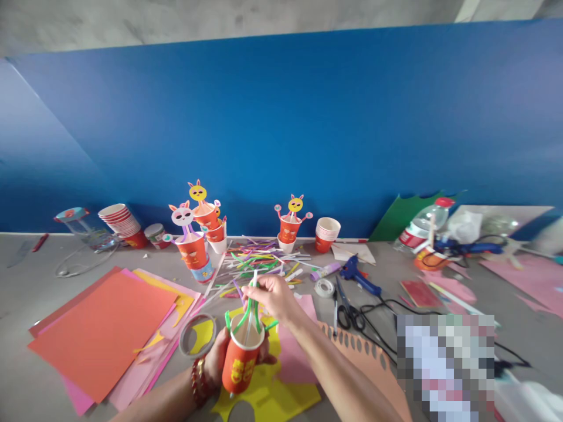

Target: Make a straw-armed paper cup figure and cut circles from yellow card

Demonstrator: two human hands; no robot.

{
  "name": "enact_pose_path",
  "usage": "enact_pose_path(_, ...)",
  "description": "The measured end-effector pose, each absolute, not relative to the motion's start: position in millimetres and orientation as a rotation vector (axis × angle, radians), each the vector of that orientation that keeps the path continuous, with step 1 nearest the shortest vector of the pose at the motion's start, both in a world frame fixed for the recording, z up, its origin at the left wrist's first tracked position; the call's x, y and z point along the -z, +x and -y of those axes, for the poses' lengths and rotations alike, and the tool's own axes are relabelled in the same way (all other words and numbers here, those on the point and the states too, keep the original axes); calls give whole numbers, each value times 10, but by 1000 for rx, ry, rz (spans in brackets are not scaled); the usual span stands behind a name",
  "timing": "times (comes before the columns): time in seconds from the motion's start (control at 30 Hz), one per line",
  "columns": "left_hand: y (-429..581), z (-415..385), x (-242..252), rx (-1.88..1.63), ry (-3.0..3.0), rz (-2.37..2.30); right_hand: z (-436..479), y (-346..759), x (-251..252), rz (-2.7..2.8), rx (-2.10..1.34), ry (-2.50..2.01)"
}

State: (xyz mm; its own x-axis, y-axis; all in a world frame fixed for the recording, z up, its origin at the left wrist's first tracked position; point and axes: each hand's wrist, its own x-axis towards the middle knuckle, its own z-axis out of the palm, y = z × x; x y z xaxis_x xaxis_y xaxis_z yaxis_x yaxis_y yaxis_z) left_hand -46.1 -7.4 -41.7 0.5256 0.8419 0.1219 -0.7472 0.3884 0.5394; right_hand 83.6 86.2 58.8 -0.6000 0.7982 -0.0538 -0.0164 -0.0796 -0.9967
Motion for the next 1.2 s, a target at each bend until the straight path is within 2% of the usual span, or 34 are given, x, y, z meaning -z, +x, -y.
enact_pose_path(0.1,-458,73,412,-1023,593,-180,-866,823,-605,1649,-1656,-899)
enact_pose_path(0.3,-476,59,375,-1045,571,-172,-890,850,-553,1573,-1797,-872)
enact_pose_path(0.5,-461,67,408,-1012,538,-137,-894,853,-574,1667,-1758,-920)
enact_pose_path(0.7,-490,31,406,-1024,482,-95,-817,931,-620,1609,-1866,-718)
enact_pose_path(0.9,-511,25,383,-1034,469,-118,-723,1082,-373,1424,-1841,-692)
enact_pose_path(1.2,-543,46,472,-983,459,-110,-408,1176,-344,1589,-1884,-610)
